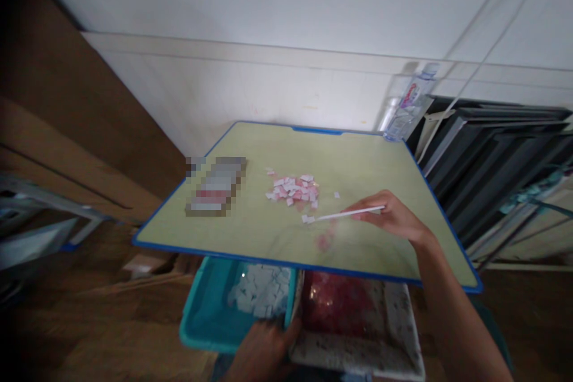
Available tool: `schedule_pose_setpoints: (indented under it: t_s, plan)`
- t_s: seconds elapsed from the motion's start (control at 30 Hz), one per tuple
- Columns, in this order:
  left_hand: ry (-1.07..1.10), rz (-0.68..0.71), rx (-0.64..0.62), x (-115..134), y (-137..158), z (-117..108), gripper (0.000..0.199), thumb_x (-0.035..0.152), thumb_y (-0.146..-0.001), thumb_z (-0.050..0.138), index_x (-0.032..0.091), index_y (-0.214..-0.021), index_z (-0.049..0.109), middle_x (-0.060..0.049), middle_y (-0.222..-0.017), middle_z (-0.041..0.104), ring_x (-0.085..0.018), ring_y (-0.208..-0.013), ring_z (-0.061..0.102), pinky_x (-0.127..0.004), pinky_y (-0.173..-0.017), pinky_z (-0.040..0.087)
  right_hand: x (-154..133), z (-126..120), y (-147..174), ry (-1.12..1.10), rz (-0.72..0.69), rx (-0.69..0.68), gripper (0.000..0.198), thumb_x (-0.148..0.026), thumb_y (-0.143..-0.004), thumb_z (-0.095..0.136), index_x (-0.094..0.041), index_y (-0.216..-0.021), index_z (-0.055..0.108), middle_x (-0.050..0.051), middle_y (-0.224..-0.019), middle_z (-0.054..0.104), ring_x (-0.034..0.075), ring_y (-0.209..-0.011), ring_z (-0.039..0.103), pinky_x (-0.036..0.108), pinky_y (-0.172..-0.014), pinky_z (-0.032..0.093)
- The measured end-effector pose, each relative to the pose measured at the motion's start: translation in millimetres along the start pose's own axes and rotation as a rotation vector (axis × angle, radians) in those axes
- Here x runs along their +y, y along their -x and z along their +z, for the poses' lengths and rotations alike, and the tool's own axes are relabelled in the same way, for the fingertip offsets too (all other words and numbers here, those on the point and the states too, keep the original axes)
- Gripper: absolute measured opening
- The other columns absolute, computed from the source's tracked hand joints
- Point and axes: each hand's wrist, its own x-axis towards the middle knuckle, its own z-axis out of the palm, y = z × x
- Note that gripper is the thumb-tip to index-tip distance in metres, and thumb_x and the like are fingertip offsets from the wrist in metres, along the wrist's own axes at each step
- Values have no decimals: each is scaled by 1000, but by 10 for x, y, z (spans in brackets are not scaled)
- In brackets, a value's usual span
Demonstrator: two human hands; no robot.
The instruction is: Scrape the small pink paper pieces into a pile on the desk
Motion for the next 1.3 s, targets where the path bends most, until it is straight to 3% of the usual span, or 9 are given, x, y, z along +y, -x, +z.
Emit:
schedule_pose_setpoints:
  t_s: [0.23,0.4,0.53,0.67,0.87,1.0,1.17,1.3]
  plan:
    - [11,8,9,-14,-10,24,33,29,-72,54,20,-104,49,-9,-83,59,-26,-72,55,-35,-62,42,64,147,-122,6,19,9,27,-33,-75,55,-15,-91,68,8,-87,69,20,-75,63,26,-63,48]
    - [15,-4,-20,-11,-7,28,34,27,-74,52,18,-106,47,-11,-85,59,-26,-75,55,-35,-63,41,71,116,-125,41,44,144,29,-33,-74,56,-13,-91,68,9,-87,69,20,-72,63,26,-62,48]
    - [29,-1,-19,-8,1,23,34,26,-74,52,18,-107,47,-11,-87,58,-26,-77,54,-36,-65,41,37,23,-64,72,76,72,31,-35,-73,56,-11,-87,68,10,-82,69,20,-69,63,25,-59,47]
    - [28,3,-17,-7,0,25,33,28,-74,53,18,-105,47,-10,-87,58,-27,-77,54,-36,-65,41,5,-18,-35,95,84,116,33,-39,-73,55,-12,-87,68,10,-83,69,21,-70,63,26,-59,48]
    - [10,1,-16,1,2,16,34,32,-76,52,19,-106,46,-10,-86,58,-26,-77,54,-36,-66,40,-62,-52,9,56,71,-31,28,-37,-73,56,-16,-88,69,7,-85,69,21,-76,63,27,-66,48]
    - [0,0,3,-1,2,11,35,31,-75,53,19,-106,46,-9,-84,58,-26,-74,54,-35,-64,41,-88,-52,23,54,56,29,26,-35,-74,55,-17,-88,69,7,-84,69,21,-73,64,27,-63,48]
    - [-15,14,19,-9,-1,23,31,30,-74,52,19,-104,47,-9,-81,59,-27,-71,55,-36,-61,42,-97,-39,-7,49,38,-45,26,-34,-73,57,-16,-87,69,7,-84,70,21,-74,64,27,-64,48]
    - [-10,8,14,-1,-2,19,31,32,-75,52,19,-103,47,-9,-81,59,-26,-72,55,-35,-62,42,-115,0,-52,47,20,2,25,-32,-75,55,-16,-89,69,7,-86,69,20,-76,64,25,-64,48]
